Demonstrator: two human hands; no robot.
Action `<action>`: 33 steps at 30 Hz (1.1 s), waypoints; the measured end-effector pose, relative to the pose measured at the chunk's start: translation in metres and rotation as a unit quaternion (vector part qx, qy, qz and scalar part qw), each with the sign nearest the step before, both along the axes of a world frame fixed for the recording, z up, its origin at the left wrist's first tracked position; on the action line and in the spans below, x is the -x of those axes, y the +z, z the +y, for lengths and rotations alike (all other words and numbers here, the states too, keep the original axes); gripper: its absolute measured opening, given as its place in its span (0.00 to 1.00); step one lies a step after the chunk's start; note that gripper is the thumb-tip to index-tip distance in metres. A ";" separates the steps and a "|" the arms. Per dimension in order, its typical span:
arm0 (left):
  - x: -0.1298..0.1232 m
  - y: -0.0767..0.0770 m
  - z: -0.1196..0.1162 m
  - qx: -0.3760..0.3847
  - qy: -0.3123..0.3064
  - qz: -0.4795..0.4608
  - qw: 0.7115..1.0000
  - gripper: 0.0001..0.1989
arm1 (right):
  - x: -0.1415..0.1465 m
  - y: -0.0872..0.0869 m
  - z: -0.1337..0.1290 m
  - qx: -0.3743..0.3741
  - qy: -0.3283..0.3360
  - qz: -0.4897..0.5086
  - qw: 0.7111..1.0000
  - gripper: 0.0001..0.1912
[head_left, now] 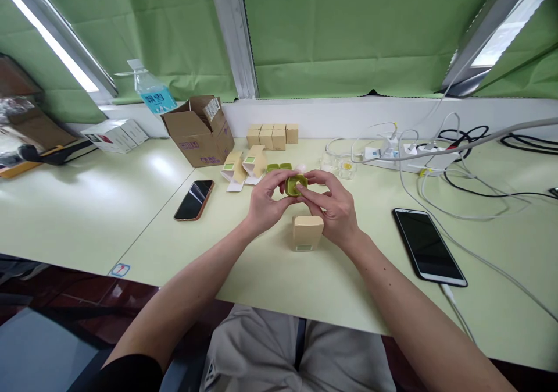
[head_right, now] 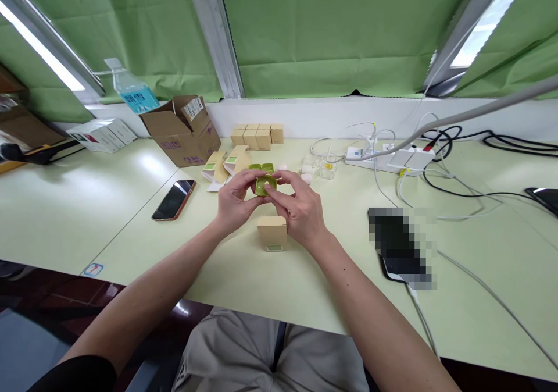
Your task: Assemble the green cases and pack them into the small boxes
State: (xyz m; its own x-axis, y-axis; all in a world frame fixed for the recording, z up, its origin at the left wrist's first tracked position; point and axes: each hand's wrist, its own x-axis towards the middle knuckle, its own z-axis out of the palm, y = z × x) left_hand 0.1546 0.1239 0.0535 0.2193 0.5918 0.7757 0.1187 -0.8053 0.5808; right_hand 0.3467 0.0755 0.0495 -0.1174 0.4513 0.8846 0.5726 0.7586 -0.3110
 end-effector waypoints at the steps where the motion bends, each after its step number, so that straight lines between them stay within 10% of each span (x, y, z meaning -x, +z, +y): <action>1: 0.000 0.000 0.000 0.001 0.000 -0.001 1.000 0.23 | 0.000 0.000 0.000 0.000 0.003 0.000 1.000 0.14; 14: 0.003 0.008 -0.006 -0.020 0.002 0.043 0.999 0.23 | -0.001 0.009 -0.001 0.008 0.013 0.057 0.998 0.12; 33: 0.002 0.008 -0.009 -0.108 -0.018 0.099 0.989 0.25 | -0.005 0.019 -0.004 -0.077 -0.115 -0.163 0.977 0.10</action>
State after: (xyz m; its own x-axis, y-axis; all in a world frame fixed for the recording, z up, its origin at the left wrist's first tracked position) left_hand 0.1525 0.1152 0.0617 0.3981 0.4054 0.8229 0.1814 -0.9141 0.3626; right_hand 0.3517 0.0717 0.0690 -0.3153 0.3626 0.8770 0.7828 0.6218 0.0243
